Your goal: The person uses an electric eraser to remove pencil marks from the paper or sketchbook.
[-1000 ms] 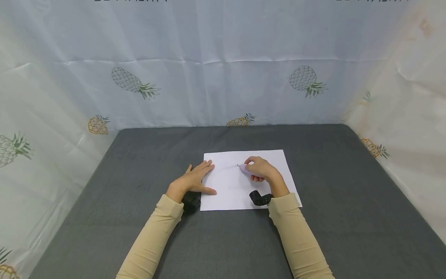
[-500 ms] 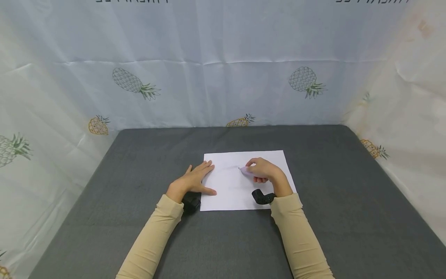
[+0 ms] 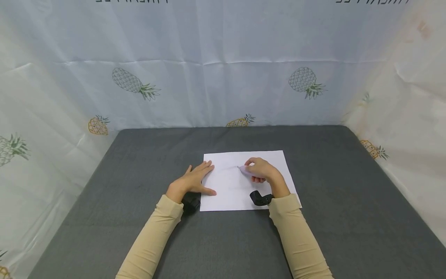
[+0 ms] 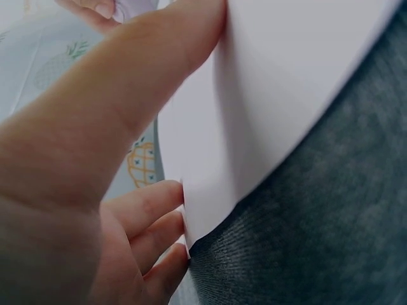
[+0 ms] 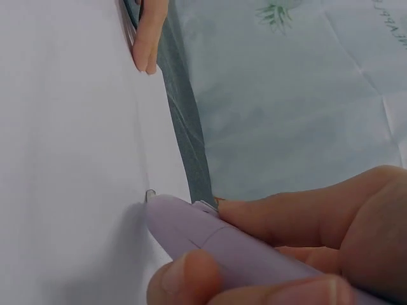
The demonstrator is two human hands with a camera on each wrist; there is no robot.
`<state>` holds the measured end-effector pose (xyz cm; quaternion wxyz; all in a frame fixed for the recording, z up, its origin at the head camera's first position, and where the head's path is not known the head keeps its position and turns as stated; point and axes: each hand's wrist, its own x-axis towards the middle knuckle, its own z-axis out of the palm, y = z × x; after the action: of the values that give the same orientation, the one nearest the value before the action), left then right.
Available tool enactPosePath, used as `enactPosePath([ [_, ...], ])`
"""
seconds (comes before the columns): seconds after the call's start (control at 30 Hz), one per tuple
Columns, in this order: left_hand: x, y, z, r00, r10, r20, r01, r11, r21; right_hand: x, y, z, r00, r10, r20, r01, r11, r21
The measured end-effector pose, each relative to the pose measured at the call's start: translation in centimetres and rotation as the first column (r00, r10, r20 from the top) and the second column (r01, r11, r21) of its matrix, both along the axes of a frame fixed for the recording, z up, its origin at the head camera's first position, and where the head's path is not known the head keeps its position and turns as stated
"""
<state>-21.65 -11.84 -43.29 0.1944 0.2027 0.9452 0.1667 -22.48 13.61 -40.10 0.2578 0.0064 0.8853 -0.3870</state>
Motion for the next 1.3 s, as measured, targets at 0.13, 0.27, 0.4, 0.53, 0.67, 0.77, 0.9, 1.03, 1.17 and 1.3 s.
enactPosePath([
  [0.13, 0.0, 0.1, 0.1, 1.000, 0.007, 0.004, -0.007, 1.000, 0.001, -0.1, -0.3, -0.3, 1.000, -0.021, -0.010, 0.021, 1.000, 0.003],
  [0.27, 0.0, 0.1, 0.1, 1.000, 0.004, 0.004, -0.004, 1.000, -0.001, -0.1, -0.2, -0.3, 1.000, -0.022, 0.002, 0.022, 1.000, 0.013],
  [0.4, 0.0, 0.2, 0.1, 1.000, 0.001, 0.000, -0.001, 1.000, 0.002, -0.1, 0.2, 0.0, 1.000, 0.007, 0.014, -0.007, 1.000, 0.016],
  [0.53, 0.0, 0.2, 0.1, 1.000, 0.008, 0.001, -0.008, 1.000, 0.006, -0.2, 0.6, 0.1, 0.999, 0.036, 0.023, -0.036, 0.999, 0.019],
  [0.67, 0.0, 0.2, 0.2, 1.000, 0.006, 0.002, -0.006, 1.000, 0.008, -0.2, 0.7, 0.1, 0.999, 0.027, 0.029, -0.027, 1.000, 0.008],
  [0.77, 0.0, 0.1, 0.1, 1.000, 0.001, -0.002, -0.001, 1.000, 0.013, -0.2, 0.5, -0.1, 1.000, 0.007, 0.021, -0.007, 1.000, -0.011],
  [0.9, 0.0, -0.1, 0.1, 1.000, -0.007, -0.004, 0.007, 1.000, 0.014, -0.3, 0.1, -0.4, 1.000, -0.017, 0.009, 0.018, 0.999, -0.034],
  [1.03, 0.0, -0.1, 0.1, 1.000, -0.008, -0.007, 0.008, 1.000, 0.011, -0.5, 0.0, -0.7, 1.000, -0.016, 0.007, 0.017, 0.999, -0.047],
  [1.17, 0.0, -0.1, 0.1, 1.000, -0.011, -0.009, 0.011, 1.000, 0.009, -0.4, 0.4, -0.5, 1.000, 0.001, 0.024, 0.001, 0.999, -0.048],
  [1.3, 0.0, -0.1, 0.1, 1.000, -0.012, -0.009, 0.013, 1.000, 0.014, -0.4, 0.8, -0.4, 0.999, 0.021, 0.041, -0.019, 0.999, -0.038],
])
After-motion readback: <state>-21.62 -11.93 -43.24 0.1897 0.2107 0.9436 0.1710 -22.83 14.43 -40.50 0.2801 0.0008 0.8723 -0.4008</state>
